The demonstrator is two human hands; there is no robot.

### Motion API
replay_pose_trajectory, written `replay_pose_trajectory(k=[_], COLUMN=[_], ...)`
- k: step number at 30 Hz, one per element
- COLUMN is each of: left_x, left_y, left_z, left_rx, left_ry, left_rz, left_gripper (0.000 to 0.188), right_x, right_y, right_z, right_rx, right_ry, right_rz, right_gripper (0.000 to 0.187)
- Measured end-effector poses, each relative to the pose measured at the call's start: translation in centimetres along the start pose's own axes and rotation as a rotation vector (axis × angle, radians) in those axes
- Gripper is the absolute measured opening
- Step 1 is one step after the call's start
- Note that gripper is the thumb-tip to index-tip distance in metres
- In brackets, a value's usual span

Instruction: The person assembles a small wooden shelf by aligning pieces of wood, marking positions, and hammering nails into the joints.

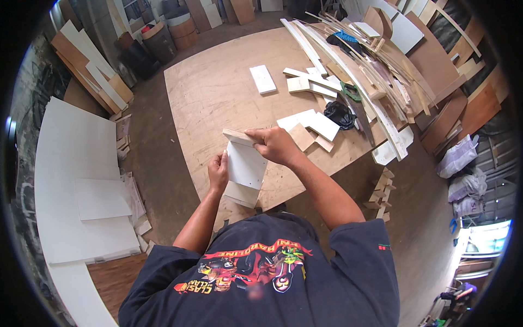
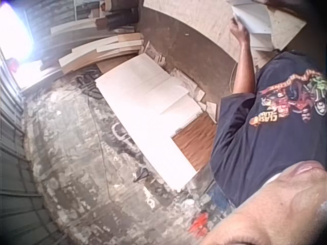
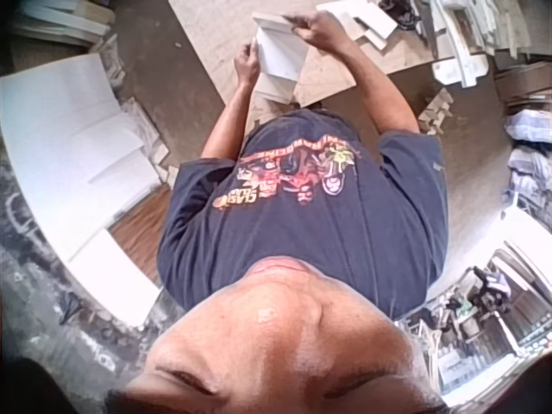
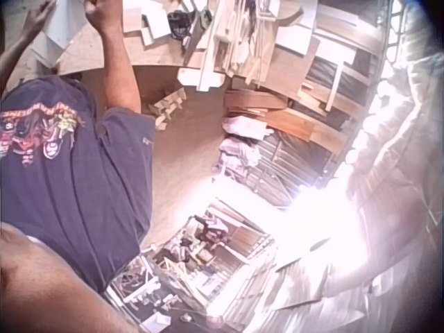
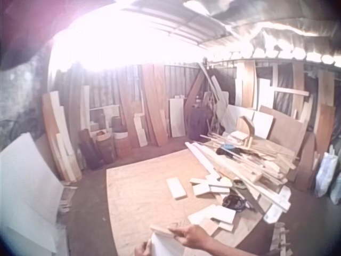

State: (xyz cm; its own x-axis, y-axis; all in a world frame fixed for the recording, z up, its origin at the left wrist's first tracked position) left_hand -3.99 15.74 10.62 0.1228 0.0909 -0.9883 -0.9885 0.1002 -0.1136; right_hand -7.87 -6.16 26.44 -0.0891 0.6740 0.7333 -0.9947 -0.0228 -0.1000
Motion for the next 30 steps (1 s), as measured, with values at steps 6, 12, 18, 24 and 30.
replay_pose_trajectory(k=[6,12,18,24,30], left_x=[0.2,0.6,-0.5,-2.1,-1.1], left_y=[-0.1,-0.4,-0.9,-2.7,-0.3], left_z=[0.0,-0.2,-1.8,-5.8,-10.7], left_rx=[-0.006,0.026,0.314,0.727,0.848], left_ry=[0.002,0.049,0.234,0.414,0.682], left_rz=[-0.01,0.063,0.199,0.389,0.585], left_gripper=[0.031,0.033,0.031,0.025,0.015], right_x=[-0.3,0.7,-4.0,-5.4,-5.0], right_y=[-0.3,-0.2,0.3,2.0,6.6], right_z=[0.0,0.6,3.9,2.0,2.0], right_rx=[0.036,-0.043,-0.241,-0.03,0.108], right_ry=[0.012,0.106,0.141,0.127,0.343], right_rz=[-0.028,0.005,-0.037,0.032,0.194], right_gripper=[0.046,0.041,0.035,0.038,0.041])
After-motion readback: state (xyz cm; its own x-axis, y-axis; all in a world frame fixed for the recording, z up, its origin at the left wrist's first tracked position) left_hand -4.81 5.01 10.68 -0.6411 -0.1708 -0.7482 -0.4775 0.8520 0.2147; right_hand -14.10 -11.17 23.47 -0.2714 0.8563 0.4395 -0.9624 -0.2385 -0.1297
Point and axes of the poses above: each hand's wrist, its own y-axis away from the middle knuckle, its own z-axis out of the back of the hand, x = y × z, the point moved 5 cm from there along -y, towards the middle knuckle, and after that the axes turned 4 degrees about -z, right-handed, at the moved point
